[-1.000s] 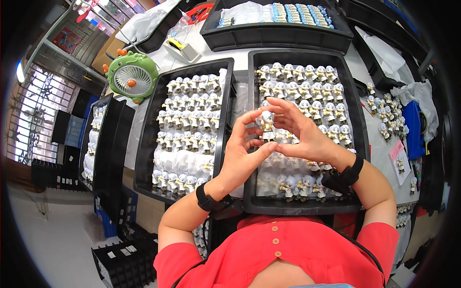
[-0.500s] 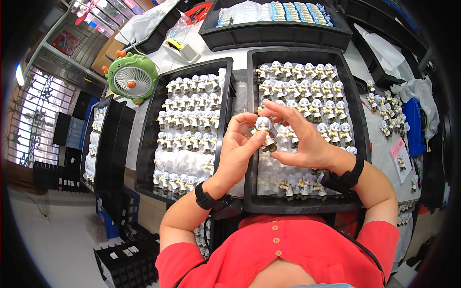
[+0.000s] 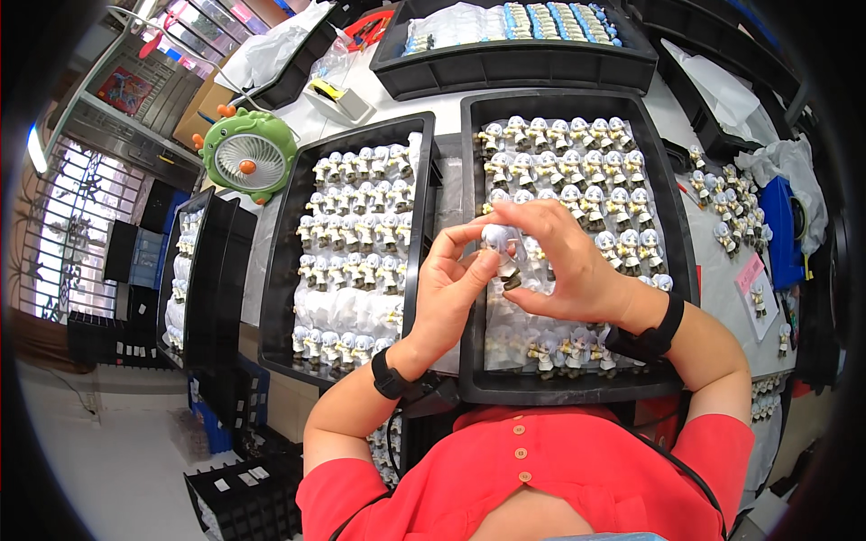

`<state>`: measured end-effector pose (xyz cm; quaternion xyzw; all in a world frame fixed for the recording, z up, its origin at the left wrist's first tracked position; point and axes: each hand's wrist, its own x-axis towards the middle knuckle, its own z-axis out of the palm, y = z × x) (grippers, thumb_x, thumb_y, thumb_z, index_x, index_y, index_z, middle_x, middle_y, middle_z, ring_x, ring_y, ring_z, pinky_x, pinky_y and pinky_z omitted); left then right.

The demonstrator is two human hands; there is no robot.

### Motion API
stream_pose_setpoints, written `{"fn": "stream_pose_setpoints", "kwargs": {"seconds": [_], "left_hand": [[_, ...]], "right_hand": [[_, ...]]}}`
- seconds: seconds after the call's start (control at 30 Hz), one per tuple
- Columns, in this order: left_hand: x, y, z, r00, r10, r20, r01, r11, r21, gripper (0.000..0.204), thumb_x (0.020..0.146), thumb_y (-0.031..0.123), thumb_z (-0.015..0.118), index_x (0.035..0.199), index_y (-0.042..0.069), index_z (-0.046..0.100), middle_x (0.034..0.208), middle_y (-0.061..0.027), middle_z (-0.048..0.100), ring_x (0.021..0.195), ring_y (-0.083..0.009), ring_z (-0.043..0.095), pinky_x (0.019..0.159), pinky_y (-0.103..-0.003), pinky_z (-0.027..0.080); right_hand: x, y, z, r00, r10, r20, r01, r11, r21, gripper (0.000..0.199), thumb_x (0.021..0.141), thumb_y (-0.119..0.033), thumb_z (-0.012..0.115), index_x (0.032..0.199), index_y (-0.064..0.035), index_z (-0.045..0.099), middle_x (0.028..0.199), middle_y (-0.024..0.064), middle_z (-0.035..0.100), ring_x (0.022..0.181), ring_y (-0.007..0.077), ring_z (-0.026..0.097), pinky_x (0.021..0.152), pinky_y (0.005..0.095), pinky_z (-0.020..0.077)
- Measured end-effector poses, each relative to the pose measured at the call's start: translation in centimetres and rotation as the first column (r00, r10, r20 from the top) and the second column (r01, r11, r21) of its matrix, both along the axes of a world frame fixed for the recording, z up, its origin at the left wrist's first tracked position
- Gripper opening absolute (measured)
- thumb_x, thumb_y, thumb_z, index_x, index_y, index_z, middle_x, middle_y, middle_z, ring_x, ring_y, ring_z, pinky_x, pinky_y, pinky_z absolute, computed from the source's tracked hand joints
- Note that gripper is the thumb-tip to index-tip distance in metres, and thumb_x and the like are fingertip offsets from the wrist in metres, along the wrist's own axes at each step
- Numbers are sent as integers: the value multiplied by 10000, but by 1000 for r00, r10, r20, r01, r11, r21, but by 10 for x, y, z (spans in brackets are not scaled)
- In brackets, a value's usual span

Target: The person repeatedly picks up small, wrapped decorative figures from a tray, unwraps them, and places them into a black tray. The person handles the items one at a time, inspecting them briefly before placing them in the tray.

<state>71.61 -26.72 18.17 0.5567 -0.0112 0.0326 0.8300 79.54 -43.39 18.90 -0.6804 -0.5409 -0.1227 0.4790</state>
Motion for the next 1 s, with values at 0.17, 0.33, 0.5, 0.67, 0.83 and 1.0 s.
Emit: {"fn": "stream_pose_setpoints", "kwargs": {"seconds": [0.17,0.33,0.5,0.67,0.83,1.0], "left_hand": [[-5,-4,-6,991,-129,-39,131,990,47,483,903,98,613,1320,3,387,1219,-88,519,1047,-140,563,876,-290,481],[-3,-10,0,981,-175,-81,168,982,-87,469,918,100,572,1334,23,369,1227,-103,521,1062,-178,577,882,-317,494],[1,-1,-3,950,-272,-151,201,907,-370,464,926,125,554,1338,54,354,1211,-107,524,1045,-222,590,872,-349,514],[1,-5,-10,964,-232,-133,219,970,-105,468,940,211,554,1336,54,363,1186,-76,528,1024,-166,588,877,-309,500],[0,-3,-3,967,-251,-51,243,963,-120,447,944,181,544,1346,80,377,1254,-68,507,1094,-169,548,925,-329,464],[3,1,-3,971,-241,-6,238,963,-122,441,958,209,526,1364,113,382,1330,-63,478,1164,-212,526,934,-346,464]], "right_hand": [[-9,7,-4,994,-55,95,55,999,3,828,617,-53,747,1369,-110,404,1147,102,547,1063,299,503,921,425,395],[-10,10,-14,997,29,-65,-25,998,65,916,625,-33,751,1426,-111,312,1179,117,539,1064,309,500,917,421,413],[-10,6,-10,961,32,-276,-23,999,38,991,623,-23,762,1459,-124,241,1214,120,528,1078,278,502,808,346,499],[-7,9,-13,995,24,-101,-25,1000,-11,992,637,-52,776,1465,-135,236,1216,113,525,1069,238,502,727,285,531],[-4,5,-11,953,14,-303,-19,1000,-12,996,641,-139,809,1460,-112,244,1243,128,514,1123,274,497,915,362,449],[3,1,-13,935,-60,-350,24,994,-106,1000,651,-148,827,1460,-108,240,1303,142,484,1193,257,496,968,369,425]]}}
